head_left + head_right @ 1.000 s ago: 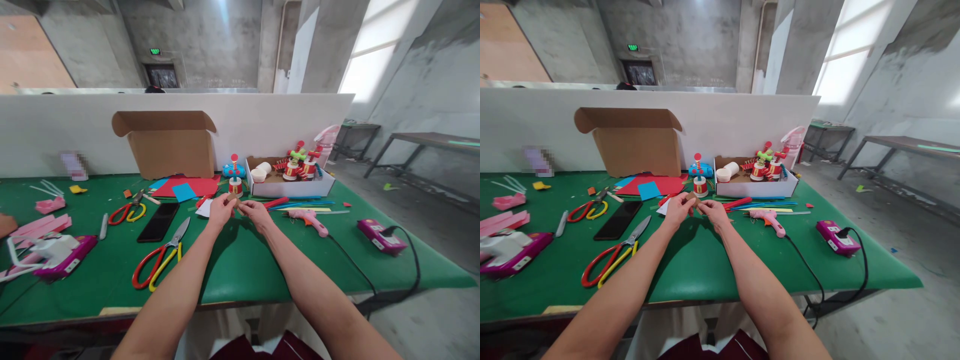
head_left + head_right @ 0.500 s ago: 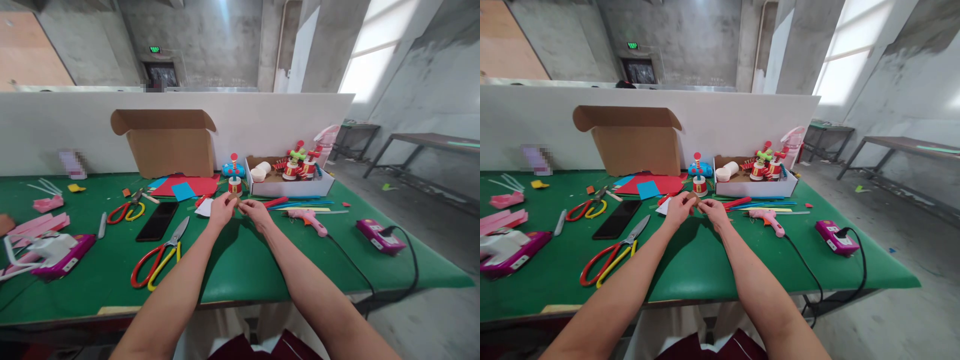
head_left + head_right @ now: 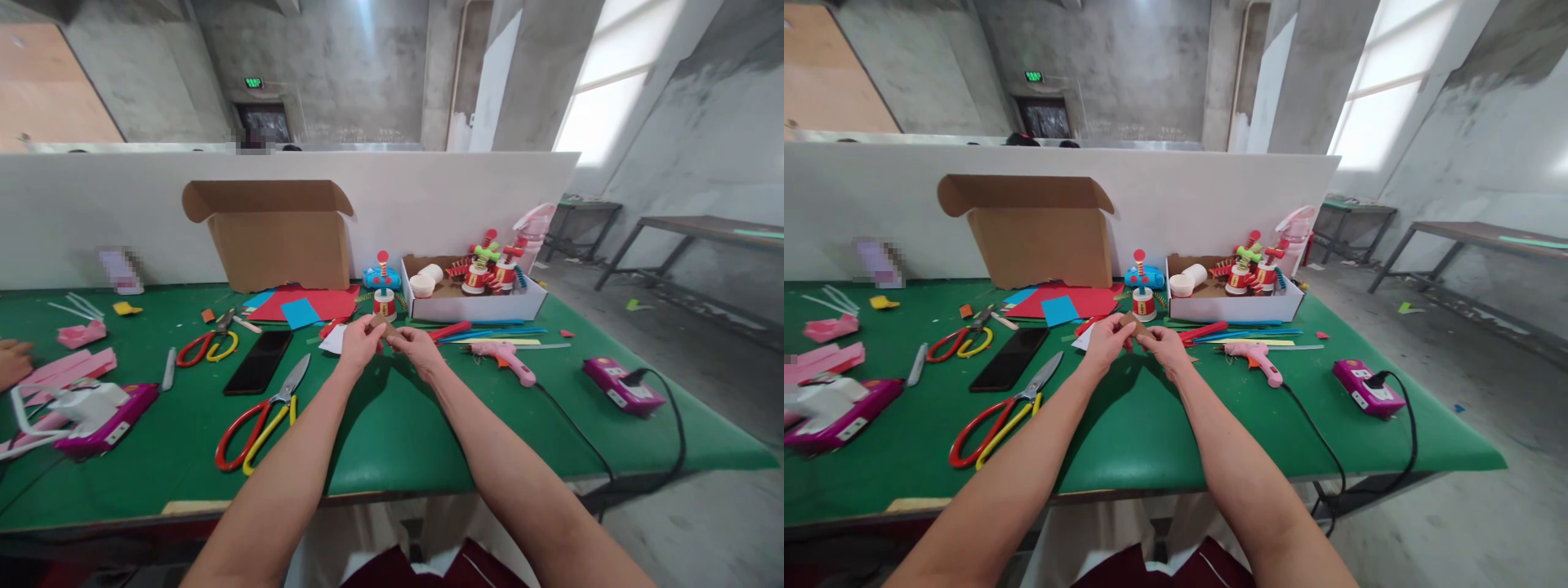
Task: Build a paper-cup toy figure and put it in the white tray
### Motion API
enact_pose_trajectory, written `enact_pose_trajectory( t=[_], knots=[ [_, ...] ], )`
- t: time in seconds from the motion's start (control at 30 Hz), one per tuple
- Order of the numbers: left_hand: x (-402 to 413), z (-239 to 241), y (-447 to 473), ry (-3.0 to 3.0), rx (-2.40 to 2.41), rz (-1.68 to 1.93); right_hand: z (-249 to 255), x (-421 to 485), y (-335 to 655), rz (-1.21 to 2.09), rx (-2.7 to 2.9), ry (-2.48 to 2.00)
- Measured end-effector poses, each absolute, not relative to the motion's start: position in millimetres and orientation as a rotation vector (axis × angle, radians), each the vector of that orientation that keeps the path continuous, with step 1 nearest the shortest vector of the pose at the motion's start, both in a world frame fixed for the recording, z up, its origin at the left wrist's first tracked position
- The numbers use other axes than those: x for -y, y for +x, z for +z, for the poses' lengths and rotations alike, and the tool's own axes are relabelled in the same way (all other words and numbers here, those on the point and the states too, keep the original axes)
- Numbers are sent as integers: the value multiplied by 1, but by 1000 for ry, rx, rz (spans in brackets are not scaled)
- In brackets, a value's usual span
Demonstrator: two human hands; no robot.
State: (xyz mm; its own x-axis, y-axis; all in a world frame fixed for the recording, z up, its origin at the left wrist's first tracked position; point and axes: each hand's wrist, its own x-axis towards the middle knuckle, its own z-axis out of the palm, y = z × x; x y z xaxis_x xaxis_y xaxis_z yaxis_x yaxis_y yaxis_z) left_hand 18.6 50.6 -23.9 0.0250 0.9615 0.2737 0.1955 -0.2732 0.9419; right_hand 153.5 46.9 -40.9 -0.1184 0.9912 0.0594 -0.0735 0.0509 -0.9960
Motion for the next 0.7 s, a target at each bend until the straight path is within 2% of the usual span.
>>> enact_pose_trajectory(
  t=[0.33, 0.53, 0.7],
  knots=[
    [-51, -24, 18, 1626, -1289, 1263, -42, -47, 152, 1291, 1252, -1043],
    [-45, -24, 26, 2115, -1355, 1337, -47, -49, 151, 1252, 1131, -1102],
    [-48, -24, 20, 1765, -1357, 1289, -43, -47, 152, 1291, 1230, -1037]
  ],
)
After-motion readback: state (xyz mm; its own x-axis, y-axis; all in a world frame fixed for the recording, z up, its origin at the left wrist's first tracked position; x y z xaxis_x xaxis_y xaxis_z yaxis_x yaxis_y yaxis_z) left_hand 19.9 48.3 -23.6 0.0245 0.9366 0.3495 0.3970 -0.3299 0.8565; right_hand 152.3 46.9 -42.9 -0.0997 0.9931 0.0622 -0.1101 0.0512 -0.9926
